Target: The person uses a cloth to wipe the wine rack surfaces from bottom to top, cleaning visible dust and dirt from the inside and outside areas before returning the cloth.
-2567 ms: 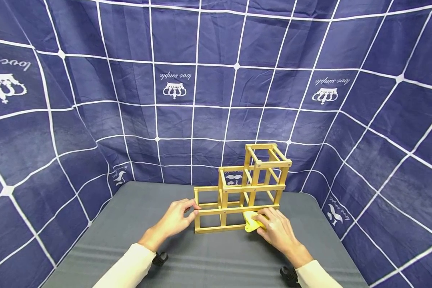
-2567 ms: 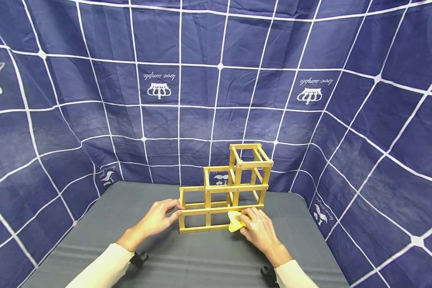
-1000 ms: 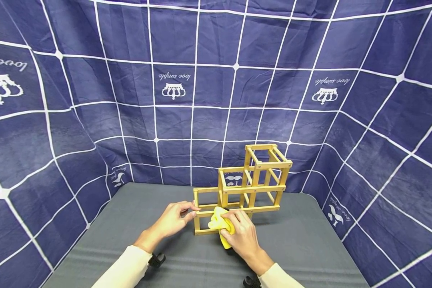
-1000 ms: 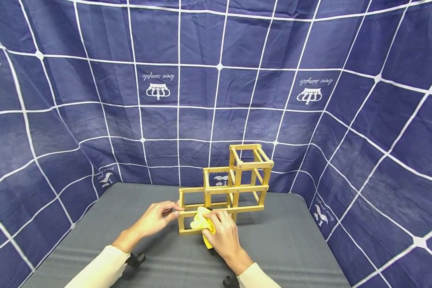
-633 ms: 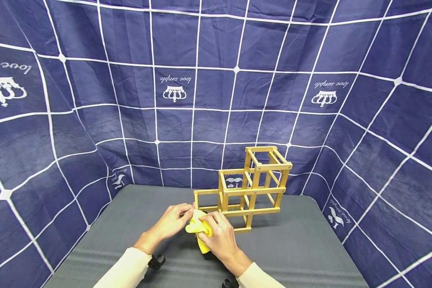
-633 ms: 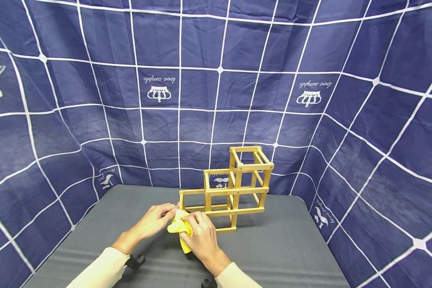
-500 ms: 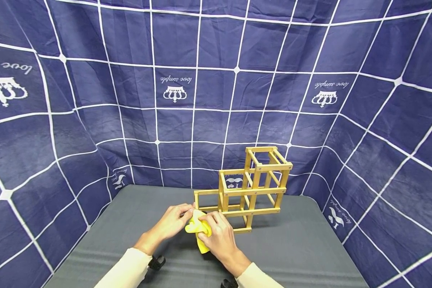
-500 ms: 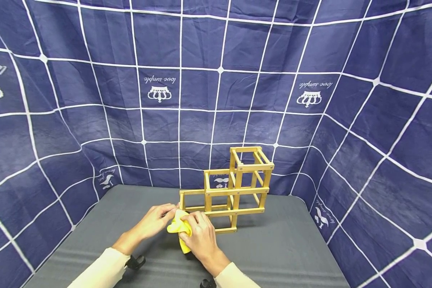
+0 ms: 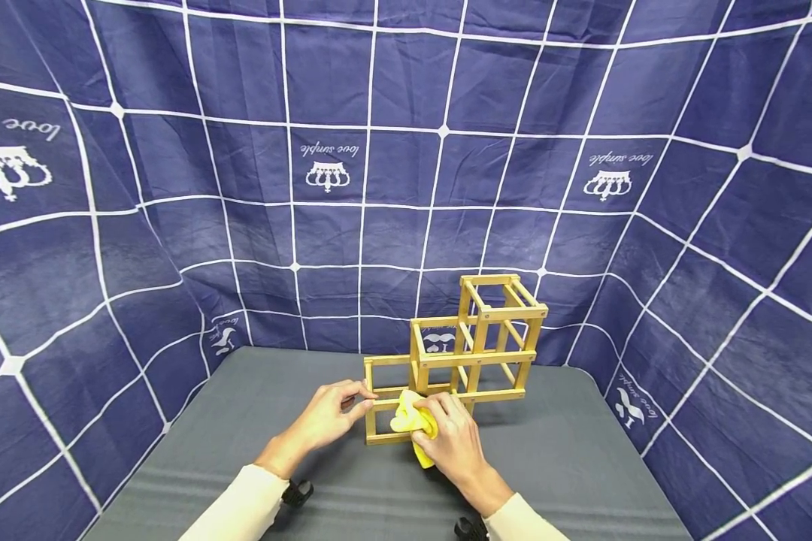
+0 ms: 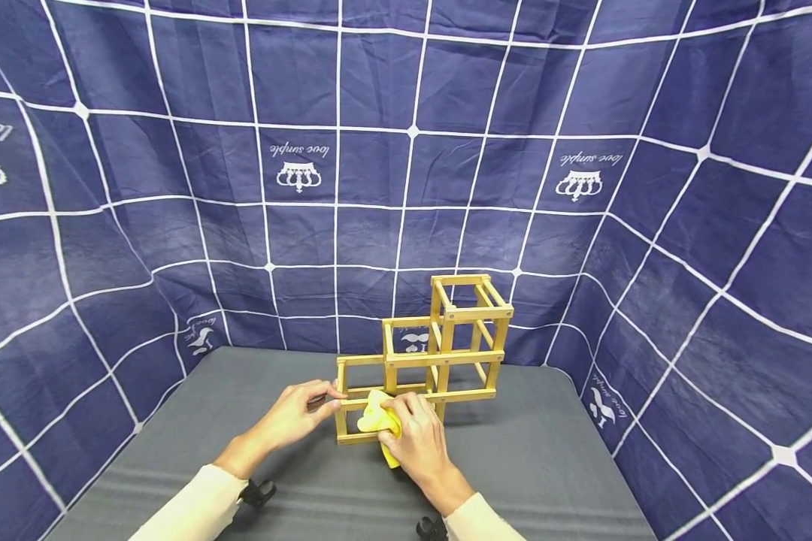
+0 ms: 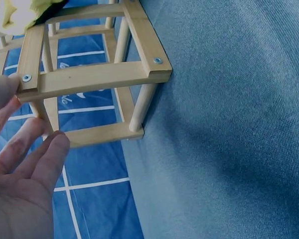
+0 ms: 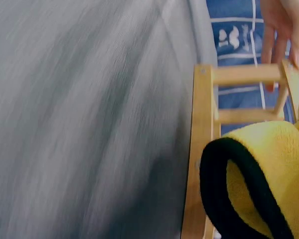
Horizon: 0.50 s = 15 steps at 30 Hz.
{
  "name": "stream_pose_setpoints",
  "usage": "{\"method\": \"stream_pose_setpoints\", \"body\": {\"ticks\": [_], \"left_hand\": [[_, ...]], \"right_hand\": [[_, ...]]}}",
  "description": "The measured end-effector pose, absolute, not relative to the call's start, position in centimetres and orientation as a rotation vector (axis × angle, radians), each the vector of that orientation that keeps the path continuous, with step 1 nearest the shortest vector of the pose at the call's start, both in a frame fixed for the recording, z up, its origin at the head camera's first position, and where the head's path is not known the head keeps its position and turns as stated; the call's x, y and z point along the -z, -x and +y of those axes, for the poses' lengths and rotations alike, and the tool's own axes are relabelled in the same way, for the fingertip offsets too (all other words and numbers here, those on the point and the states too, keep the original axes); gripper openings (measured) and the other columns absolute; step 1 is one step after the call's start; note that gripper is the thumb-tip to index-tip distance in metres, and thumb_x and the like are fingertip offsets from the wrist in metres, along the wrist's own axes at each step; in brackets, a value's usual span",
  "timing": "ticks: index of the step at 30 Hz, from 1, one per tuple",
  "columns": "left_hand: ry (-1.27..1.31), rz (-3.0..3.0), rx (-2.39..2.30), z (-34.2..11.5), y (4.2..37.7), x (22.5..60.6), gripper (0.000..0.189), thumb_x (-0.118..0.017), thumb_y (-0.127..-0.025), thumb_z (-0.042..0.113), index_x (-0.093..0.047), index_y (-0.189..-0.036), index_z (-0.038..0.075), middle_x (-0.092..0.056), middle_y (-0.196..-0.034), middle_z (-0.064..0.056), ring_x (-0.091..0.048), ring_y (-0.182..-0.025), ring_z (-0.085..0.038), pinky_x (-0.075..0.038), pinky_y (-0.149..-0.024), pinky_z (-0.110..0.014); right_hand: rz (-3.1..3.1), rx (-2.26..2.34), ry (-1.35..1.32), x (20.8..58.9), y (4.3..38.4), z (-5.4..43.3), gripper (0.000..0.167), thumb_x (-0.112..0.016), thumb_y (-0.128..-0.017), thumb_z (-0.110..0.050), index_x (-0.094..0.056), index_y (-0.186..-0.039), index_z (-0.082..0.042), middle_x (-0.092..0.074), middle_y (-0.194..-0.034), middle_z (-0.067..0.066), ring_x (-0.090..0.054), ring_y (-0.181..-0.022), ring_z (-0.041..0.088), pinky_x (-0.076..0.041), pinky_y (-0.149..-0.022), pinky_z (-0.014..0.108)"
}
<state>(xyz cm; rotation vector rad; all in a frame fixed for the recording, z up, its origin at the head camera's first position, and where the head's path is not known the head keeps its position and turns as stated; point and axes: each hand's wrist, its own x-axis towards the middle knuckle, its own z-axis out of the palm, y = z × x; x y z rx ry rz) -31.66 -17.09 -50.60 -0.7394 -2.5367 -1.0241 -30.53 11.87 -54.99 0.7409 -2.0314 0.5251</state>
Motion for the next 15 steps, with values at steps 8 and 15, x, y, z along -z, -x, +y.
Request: {"method": "stream_pose_setpoints", "body": {"ticks": [8,15], "left_hand": [[0.768,-2.519,1.018,-17.0,31.9,50.9,0.009,-0.081,-0.11,0.013,-0.086,-0.112,0.021,-0.085,-0.122,-0.003,-0.084,-0.118,-0.032,-0.072,-0.102,-0.049],[0.788,-2.511,0.98,-17.1,32.0,50.7,0.01,-0.081,-0.11,0.013,-0.086,-0.112,0.021,-0.085,-0.117,0.001,-0.081,-0.106,-0.02,-0.071,-0.093,-0.044]], "right_hand": [[-1.971,-0.496,-0.758,55.2,31.5,16.9,0.056,-0.101,-0.061,-0.01,-0.08,-0.113,-0.014,-0.075,-0.107,0.001,-0.072,-0.095,0.022,-0.061,-0.084,0.039],[-2.006,-0.473,-0.71,55.0,31.8,21.8,0.056,-0.102,-0.063,-0.012,-0.08,-0.115,-0.012,-0.076,-0.108,0.003,-0.073,-0.098,0.025,-0.06,-0.088,0.042]]}}
